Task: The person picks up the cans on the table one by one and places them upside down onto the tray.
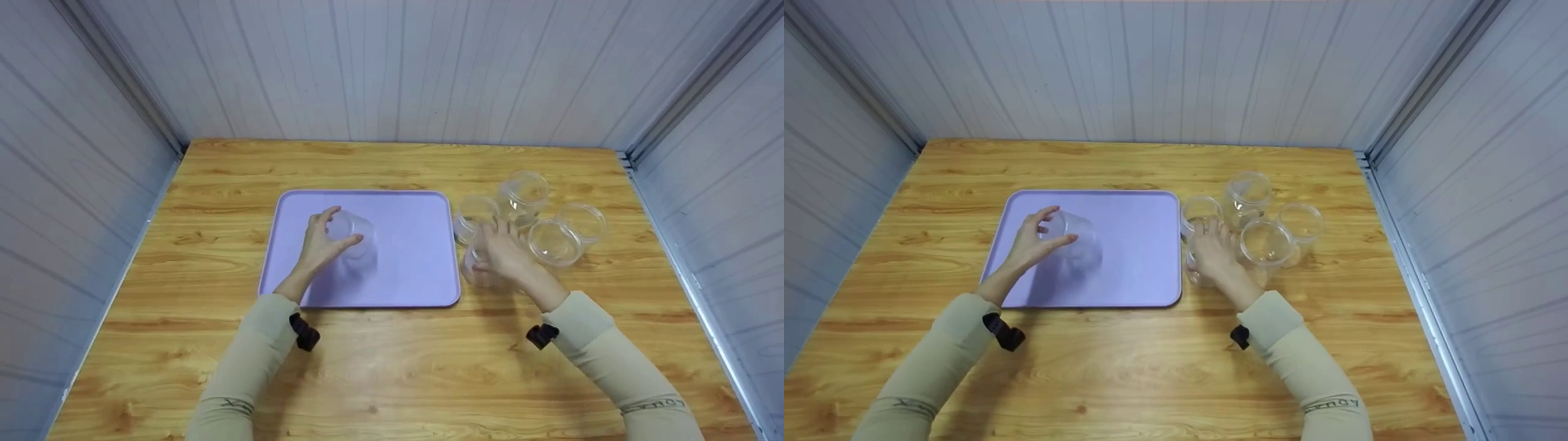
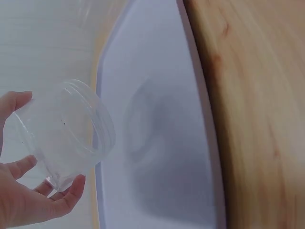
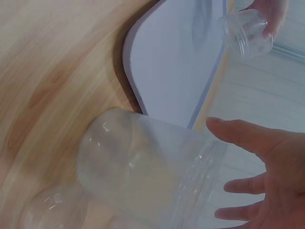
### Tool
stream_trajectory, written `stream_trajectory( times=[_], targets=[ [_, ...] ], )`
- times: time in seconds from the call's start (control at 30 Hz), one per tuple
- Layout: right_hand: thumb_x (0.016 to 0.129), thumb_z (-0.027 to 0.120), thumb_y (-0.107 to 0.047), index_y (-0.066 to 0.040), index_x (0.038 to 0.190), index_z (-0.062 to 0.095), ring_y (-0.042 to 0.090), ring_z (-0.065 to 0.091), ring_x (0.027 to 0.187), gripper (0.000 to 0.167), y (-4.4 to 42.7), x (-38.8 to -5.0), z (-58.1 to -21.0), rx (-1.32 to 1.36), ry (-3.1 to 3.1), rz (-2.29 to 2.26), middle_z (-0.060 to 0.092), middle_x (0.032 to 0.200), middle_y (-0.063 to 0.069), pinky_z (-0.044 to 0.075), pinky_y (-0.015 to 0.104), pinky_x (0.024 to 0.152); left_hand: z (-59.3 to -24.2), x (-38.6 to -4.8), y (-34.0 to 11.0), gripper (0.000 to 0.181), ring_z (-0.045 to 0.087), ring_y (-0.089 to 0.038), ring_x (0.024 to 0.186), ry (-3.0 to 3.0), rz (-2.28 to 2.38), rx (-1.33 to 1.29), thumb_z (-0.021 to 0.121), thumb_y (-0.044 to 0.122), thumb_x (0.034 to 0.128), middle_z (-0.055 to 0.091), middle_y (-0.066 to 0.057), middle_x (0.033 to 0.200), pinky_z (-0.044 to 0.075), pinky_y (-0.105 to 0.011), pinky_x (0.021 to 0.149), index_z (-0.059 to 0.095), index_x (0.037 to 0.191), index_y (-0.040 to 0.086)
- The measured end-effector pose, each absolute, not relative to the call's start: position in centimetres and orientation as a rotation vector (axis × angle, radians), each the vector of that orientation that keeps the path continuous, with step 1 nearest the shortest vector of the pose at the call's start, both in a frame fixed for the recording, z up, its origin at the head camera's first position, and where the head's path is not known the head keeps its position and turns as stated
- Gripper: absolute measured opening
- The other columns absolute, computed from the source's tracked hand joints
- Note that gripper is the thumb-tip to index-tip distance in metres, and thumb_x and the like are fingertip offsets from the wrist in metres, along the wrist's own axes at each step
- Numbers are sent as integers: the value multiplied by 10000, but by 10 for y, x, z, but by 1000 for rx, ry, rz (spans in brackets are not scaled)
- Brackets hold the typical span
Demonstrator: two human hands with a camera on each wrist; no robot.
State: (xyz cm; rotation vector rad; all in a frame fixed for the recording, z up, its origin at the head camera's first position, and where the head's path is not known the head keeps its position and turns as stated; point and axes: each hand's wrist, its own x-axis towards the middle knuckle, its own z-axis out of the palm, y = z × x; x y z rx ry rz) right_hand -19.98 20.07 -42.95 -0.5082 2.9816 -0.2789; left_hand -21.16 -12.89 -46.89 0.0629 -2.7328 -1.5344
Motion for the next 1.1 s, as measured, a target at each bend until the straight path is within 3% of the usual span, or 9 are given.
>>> stream_trajectory(
  times=[0.23,0.57,0.73,0.87,0.97,1.1],
  targets=[
    [704,740,-280,21,1341,281,518,312,1105,840,203,-206,-429,-479,2891,-338,253,1312,342,294,609,883,-464,-223,-143,767,365,-333,1124,-2809,-1420,35,722,323,703,360,-216,1231,321,-448,936,370,1324,43],
    [659,769,-273,4,1369,255,571,237,1149,918,202,-213,-427,-471,2786,-290,83,1385,341,211,674,883,-461,-237,-156,788,324,-352,1118,-2909,-1282,85,705,342,712,332,-211,1229,353,-458,888,340,1347,50],
    [646,780,-266,27,1355,260,575,276,1119,926,203,-214,-427,-494,2795,-278,94,1364,368,300,632,862,-460,-244,-162,791,309,-377,1137,-2948,-1216,123,708,333,712,312,-227,1247,352,-483,891,336,1352,53],
    [618,797,-264,31,1337,297,551,335,1089,924,204,-216,-429,-564,2829,-286,207,1320,366,367,579,843,-462,-250,-168,780,314,-388,1143,-2965,-1153,140,703,323,720,290,-256,1273,372,-488,873,338,1352,48],
    [596,809,-266,17,1324,334,522,366,1077,914,205,-217,-431,-616,2855,-307,292,1267,338,391,552,833,-464,-253,-171,772,304,-391,1162,-2967,-1124,164,704,312,725,271,-267,1296,371,-486,881,340,1352,48],
    [584,817,-263,-8,1321,353,505,379,1070,907,206,-217,-431,-632,2863,-345,289,1258,306,404,534,827,-466,-256,-175,774,267,-405,1188,-2978,-1092,182,703,300,728,241,-277,1321,355,-491,899,332,1355,41]
  ],
)
